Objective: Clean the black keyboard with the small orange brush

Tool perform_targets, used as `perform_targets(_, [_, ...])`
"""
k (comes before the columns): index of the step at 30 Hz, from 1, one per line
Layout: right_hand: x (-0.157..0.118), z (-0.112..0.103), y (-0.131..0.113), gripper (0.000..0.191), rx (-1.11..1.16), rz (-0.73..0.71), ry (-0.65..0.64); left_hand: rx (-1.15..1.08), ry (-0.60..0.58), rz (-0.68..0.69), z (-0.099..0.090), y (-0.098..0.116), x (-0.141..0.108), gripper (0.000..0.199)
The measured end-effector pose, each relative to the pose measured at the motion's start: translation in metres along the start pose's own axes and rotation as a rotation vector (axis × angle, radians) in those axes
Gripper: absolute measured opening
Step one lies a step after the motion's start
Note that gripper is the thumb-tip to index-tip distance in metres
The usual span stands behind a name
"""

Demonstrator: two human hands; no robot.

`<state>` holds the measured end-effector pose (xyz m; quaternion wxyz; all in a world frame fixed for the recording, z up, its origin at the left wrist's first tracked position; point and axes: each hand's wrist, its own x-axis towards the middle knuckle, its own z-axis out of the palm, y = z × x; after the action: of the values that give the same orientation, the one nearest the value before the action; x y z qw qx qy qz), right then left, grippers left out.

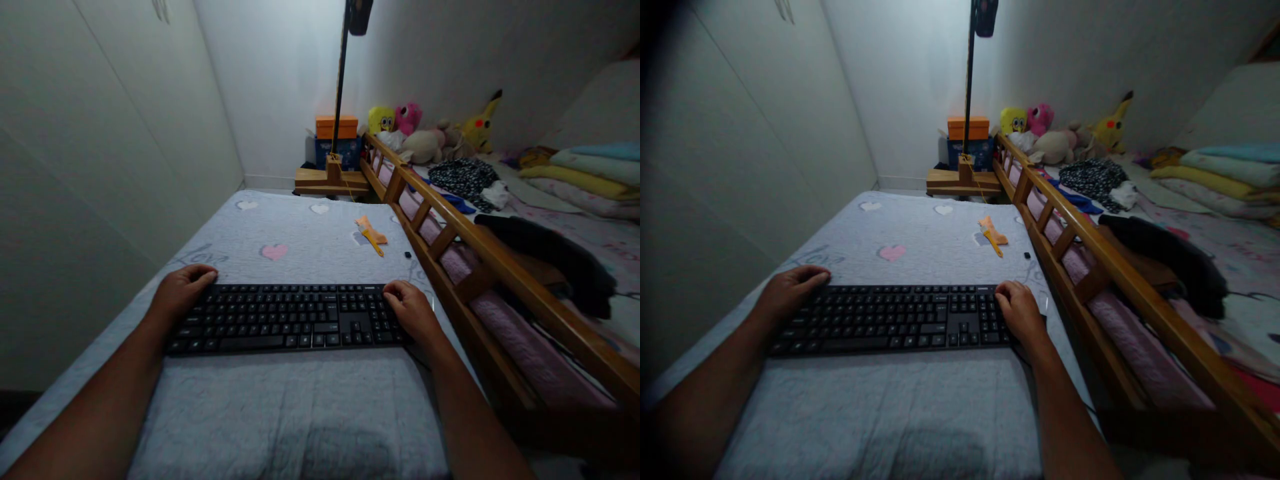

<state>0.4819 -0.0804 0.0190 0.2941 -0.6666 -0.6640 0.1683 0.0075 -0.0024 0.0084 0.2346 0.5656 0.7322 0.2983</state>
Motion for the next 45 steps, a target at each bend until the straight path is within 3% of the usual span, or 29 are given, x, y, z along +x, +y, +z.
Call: perform_targets(45, [-0.0001, 0.0001, -0.0004, 0.012, -0.028, -0.013, -0.001, 0.002, 0.014, 0.010, 0.0002, -0.0033, 0.0017, 0.050])
